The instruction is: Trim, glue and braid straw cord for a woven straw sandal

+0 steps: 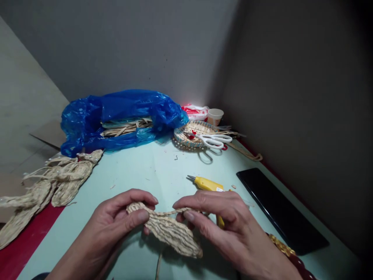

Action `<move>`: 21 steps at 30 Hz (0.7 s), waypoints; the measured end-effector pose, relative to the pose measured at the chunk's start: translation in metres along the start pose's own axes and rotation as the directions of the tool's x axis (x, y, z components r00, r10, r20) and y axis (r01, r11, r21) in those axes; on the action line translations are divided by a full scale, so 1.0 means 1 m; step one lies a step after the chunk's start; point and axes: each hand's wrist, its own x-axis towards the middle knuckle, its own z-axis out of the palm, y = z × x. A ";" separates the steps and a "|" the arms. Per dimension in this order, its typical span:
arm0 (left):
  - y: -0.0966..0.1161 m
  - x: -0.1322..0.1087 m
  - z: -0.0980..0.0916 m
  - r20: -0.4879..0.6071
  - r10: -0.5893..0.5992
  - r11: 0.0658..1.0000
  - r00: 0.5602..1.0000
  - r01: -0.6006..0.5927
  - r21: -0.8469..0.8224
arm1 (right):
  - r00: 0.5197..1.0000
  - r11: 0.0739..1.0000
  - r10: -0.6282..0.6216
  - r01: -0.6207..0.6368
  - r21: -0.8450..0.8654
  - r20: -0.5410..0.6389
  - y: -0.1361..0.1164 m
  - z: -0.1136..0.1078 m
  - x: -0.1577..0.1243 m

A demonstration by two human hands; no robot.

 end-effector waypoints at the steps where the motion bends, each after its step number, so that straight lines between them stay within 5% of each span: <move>1: -0.001 0.001 0.000 -0.003 0.009 1.000 1.000 -0.009 0.007 | 1.000 1.000 0.000 0.000 -0.005 0.015 0.001 0.000 0.000; 5: -0.001 0.002 0.000 -0.061 -0.009 0.999 0.998 0.011 0.033 | 0.998 1.000 0.004 -0.004 -0.007 0.065 0.001 0.001 -0.003; 10: 0.003 0.005 0.000 0.089 0.058 0.987 0.994 -0.071 0.146 | 0.996 1.000 -0.014 0.014 0.004 0.086 -0.001 0.000 -0.004; 14: 0.003 0.004 0.006 0.090 0.144 0.964 0.986 -0.160 0.213 | 0.995 0.998 -0.061 0.061 0.009 0.075 0.004 0.002 -0.003; 21: 0.004 0.002 0.004 0.058 0.054 0.965 0.997 -0.067 0.255 | 1.000 1.000 0.021 -0.021 0.005 0.005 0.007 0.000 0.003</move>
